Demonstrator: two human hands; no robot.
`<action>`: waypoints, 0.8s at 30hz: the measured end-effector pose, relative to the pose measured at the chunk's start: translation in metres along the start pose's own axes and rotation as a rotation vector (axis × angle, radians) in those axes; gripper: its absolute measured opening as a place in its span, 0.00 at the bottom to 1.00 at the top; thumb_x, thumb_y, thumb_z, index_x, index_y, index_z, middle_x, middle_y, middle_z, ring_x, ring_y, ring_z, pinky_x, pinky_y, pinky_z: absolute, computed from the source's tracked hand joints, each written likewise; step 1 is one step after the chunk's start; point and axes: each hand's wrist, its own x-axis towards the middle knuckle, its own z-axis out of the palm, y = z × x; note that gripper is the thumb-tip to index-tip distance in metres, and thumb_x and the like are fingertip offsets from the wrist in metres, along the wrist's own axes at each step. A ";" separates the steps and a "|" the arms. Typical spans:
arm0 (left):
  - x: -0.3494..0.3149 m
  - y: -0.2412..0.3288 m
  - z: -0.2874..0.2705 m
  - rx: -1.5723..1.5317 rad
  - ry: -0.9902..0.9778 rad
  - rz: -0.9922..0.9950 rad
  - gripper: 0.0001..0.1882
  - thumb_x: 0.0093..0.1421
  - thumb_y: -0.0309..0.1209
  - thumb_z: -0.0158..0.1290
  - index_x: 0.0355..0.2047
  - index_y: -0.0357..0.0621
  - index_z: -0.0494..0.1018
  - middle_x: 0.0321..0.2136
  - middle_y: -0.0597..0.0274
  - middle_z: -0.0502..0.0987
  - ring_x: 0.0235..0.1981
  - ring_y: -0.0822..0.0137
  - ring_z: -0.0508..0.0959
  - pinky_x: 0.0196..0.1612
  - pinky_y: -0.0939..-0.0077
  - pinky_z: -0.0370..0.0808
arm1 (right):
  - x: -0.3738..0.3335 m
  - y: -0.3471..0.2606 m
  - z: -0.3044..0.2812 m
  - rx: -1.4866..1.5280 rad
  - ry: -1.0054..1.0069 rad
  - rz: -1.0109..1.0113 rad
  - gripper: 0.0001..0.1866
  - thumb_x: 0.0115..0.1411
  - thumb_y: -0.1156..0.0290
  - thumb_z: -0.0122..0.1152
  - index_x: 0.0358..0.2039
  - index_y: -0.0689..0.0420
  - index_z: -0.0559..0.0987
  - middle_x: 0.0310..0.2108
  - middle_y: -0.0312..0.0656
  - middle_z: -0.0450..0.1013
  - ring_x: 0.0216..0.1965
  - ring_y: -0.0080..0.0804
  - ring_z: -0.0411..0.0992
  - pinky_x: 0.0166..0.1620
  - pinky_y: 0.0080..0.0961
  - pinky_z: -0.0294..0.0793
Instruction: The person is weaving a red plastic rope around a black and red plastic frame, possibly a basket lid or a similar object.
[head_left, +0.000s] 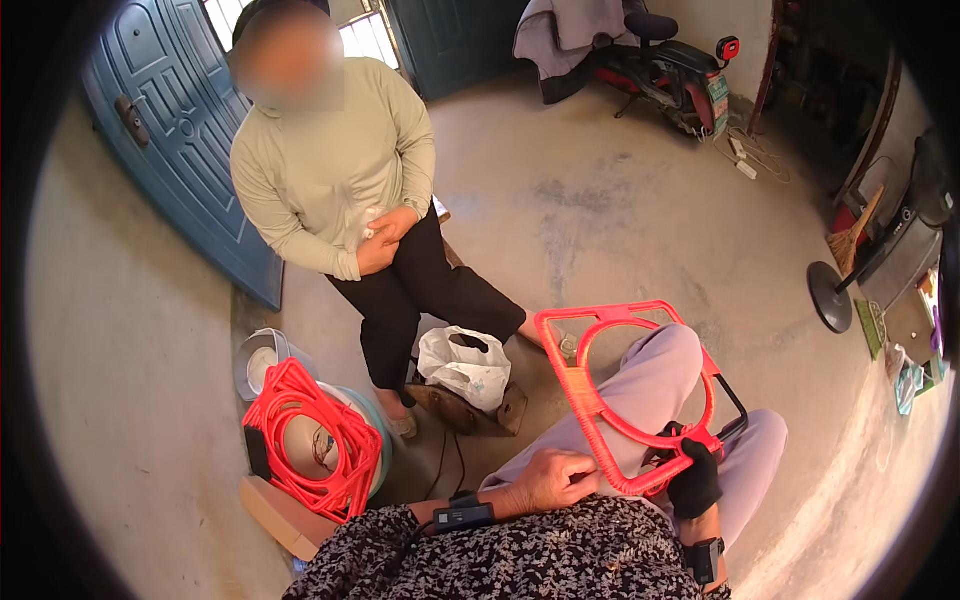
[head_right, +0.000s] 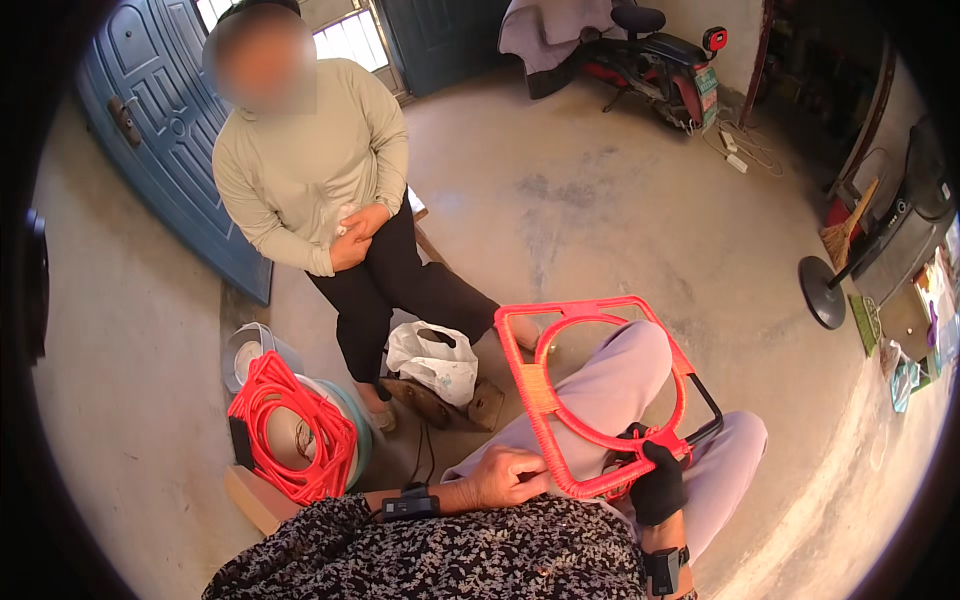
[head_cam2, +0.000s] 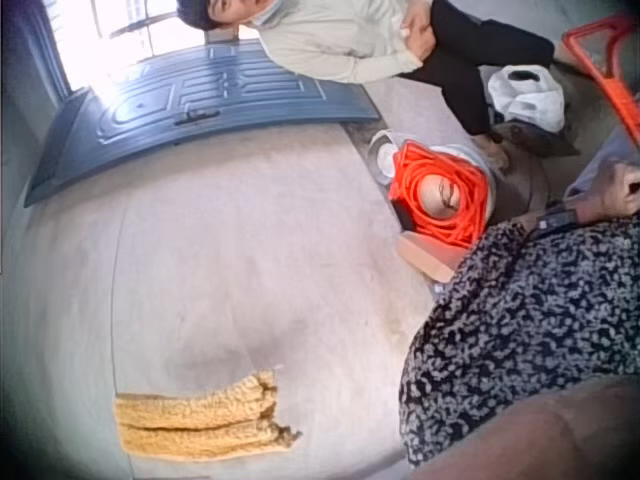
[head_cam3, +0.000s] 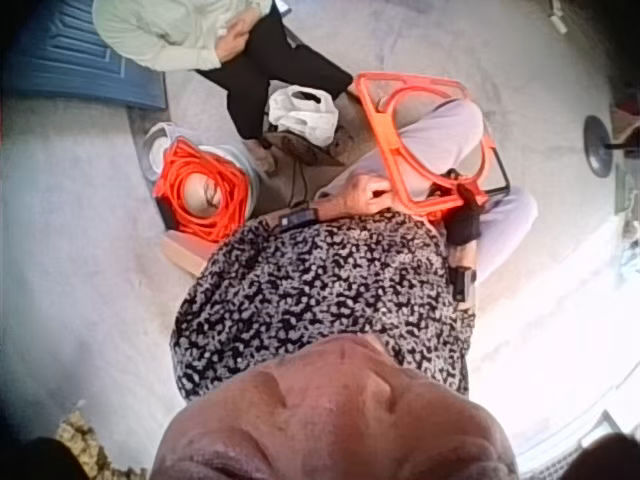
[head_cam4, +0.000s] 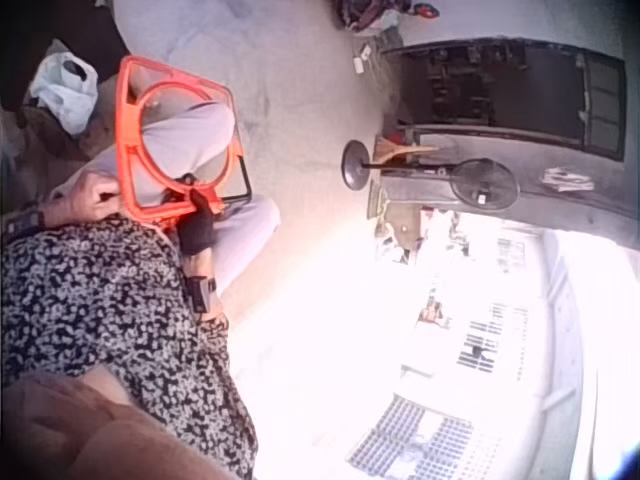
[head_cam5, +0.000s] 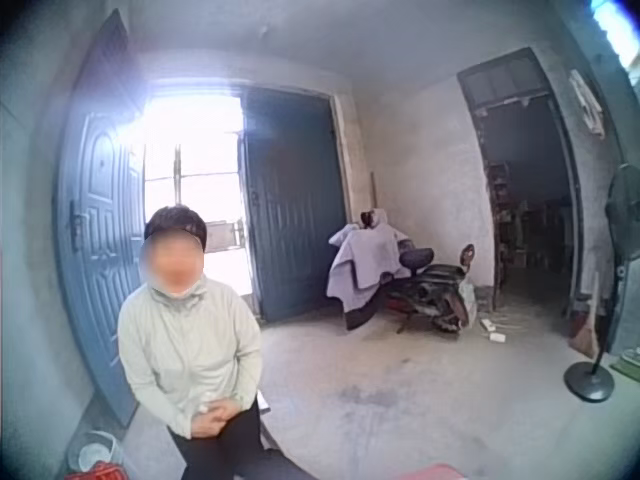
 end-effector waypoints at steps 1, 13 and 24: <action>0.000 -0.001 0.000 -0.011 -0.003 -0.001 0.08 0.53 0.27 0.59 0.23 0.38 0.72 0.18 0.54 0.71 0.19 0.56 0.73 0.24 0.66 0.69 | 0.000 0.000 0.000 -0.011 0.010 -0.001 0.19 0.57 0.68 0.57 0.48 0.65 0.73 0.40 0.49 0.76 0.39 0.41 0.76 0.45 0.35 0.76; 0.002 -0.003 0.004 0.019 -0.022 0.001 0.08 0.55 0.29 0.58 0.23 0.39 0.72 0.17 0.53 0.72 0.20 0.53 0.75 0.24 0.63 0.70 | 0.001 0.005 -0.009 0.099 0.050 0.010 0.19 0.57 0.71 0.57 0.48 0.65 0.73 0.40 0.49 0.77 0.37 0.43 0.77 0.45 0.39 0.77; 0.002 -0.001 0.005 0.041 -0.018 -0.006 0.07 0.54 0.28 0.58 0.24 0.39 0.74 0.18 0.53 0.72 0.20 0.54 0.75 0.24 0.65 0.70 | -0.002 0.002 -0.008 0.077 0.018 0.020 0.19 0.56 0.70 0.58 0.47 0.66 0.73 0.39 0.51 0.76 0.38 0.46 0.76 0.46 0.41 0.76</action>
